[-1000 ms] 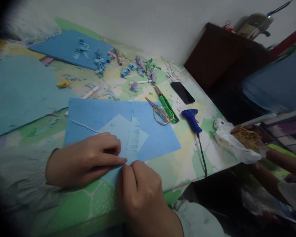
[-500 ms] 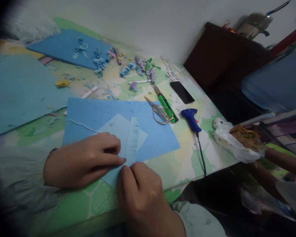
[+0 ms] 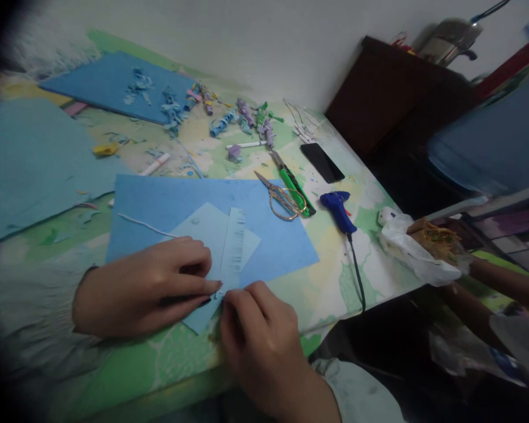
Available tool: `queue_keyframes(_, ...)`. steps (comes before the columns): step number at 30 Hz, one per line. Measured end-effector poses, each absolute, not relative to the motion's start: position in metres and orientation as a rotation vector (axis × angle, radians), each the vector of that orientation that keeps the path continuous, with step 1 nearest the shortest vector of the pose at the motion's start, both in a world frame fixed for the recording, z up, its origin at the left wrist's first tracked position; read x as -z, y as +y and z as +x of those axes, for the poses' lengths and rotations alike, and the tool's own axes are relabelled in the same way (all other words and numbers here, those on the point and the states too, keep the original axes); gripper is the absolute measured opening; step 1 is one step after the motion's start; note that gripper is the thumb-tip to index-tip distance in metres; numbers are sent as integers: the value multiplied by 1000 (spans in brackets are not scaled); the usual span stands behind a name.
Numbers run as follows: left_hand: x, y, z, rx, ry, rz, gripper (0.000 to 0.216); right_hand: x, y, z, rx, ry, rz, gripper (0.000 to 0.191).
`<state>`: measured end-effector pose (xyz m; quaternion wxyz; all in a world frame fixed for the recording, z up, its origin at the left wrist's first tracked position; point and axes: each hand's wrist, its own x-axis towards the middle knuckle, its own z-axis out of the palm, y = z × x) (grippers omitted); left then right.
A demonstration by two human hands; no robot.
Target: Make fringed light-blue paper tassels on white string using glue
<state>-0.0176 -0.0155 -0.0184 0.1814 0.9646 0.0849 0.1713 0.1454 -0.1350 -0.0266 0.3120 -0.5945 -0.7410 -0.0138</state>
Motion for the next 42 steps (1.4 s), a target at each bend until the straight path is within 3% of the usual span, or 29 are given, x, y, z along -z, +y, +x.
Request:
queue_keyframes(12, 16, -23, -15, -492, 126, 2942, 20, 25, -132, 155, -144, -1991, -1525, 17)
queue_keyframes(27, 16, -30, -8, -519, -36, 3108, 24, 29, -133, 155, -103, -2009, -1527, 17)
queue_keyframes(36, 19, -22, -9, -501, 386, 2430, 22, 28, -134, 155, -132, -1987, -1516, 17)
queue_keyframes(42, 19, -20, -6, -492, 434, 2335, 17, 29, -133, 156, -146, -1979, -1515, 16)
